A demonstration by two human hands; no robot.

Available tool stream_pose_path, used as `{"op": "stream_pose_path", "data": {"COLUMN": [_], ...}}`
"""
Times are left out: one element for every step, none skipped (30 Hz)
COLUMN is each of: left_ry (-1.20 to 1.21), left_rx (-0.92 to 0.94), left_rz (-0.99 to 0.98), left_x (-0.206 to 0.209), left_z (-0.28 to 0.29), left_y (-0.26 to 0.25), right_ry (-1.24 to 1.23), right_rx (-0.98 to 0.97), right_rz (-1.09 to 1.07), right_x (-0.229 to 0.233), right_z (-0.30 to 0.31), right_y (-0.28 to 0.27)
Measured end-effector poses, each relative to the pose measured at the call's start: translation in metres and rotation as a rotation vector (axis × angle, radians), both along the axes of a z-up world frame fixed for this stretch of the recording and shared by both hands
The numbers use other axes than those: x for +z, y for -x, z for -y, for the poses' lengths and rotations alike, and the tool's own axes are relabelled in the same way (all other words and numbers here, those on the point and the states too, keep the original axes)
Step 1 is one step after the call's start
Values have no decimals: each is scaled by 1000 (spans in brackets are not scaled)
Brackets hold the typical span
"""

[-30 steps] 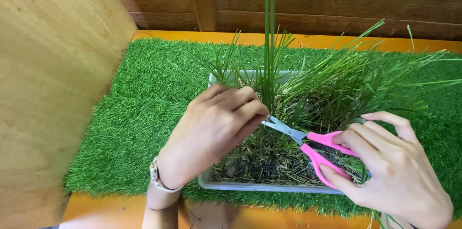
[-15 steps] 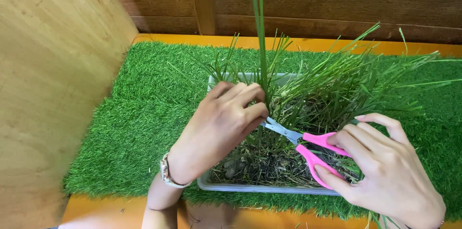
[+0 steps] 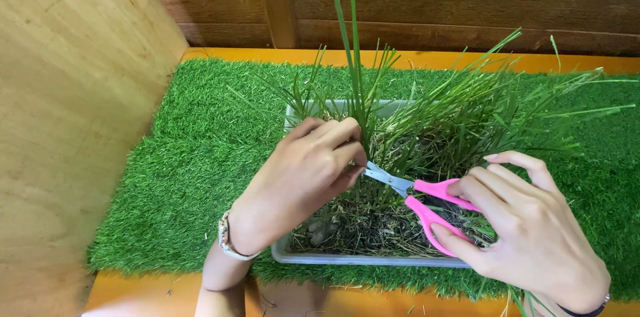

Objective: The person is trimming blades of grass in a container using scissors.

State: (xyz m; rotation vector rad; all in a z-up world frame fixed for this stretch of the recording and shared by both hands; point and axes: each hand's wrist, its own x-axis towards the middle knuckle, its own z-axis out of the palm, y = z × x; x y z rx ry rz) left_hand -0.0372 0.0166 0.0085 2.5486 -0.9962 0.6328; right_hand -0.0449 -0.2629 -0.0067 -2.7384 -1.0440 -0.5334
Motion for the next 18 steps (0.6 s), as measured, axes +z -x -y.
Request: {"op": "stream_pose_path", "data": {"left_ry": [16, 16, 15, 14, 14, 9, 3, 1, 13, 24, 23, 20, 19, 20, 13, 5, 6, 10], "left_rx": [-11, -12, -11, -10, -13, -11, -10, -14, -15, -16, -17, -17, -16, -16, -18, -20, -19, -17], "left_rz": [2, 3, -2, -7, -6, 10, 27, 28, -9, -47, -46, -42, -36, -34, -13, 8, 10, 19], "left_x": [0, 0, -1, -1, 0, 0, 0, 1, 1, 1, -1, -2, -4, -3, -3, -3, -3, -4], "left_z": [1, 1, 1, 2, 2, 3, 4, 3, 3, 3, 3, 2, 3, 3, 3, 3, 4, 4], "left_y": [0, 0, 1, 1, 1, 1, 1, 0, 0, 0, -2, -3, -5, -5, -5, -5, -5, -5], "right_ry": [-4, -4, 5, 13, 13, 4, -7, -10, -22, -34, -36, -34, -30, -29, -33, -37, -36, -28], "right_rx": [8, 7, 4, 1, -2, 15, 31, 27, 27, 27, 26, 27, 29, 29, 36, 43, 44, 48], "right_rz": [5, 5, -7, -19, -18, -14, -10, -9, -10, -12, -11, -19, -25, -23, -30, -37, -35, -43], "right_x": [1, -1, -2, -3, -3, -3, -3, -2, -1, 0, -1, -2, -2, -3, -3, -3, -3, -4], "right_z": [0, 0, 1, 2, 1, 1, 0, -1, -2, -3, -3, -2, -1, -1, -1, -1, 0, 1], "right_y": [0, 0, 0, -1, -1, -2, -3, -3, -2, -1, -2, -2, -3, -2, -2, -2, -2, -2]}}
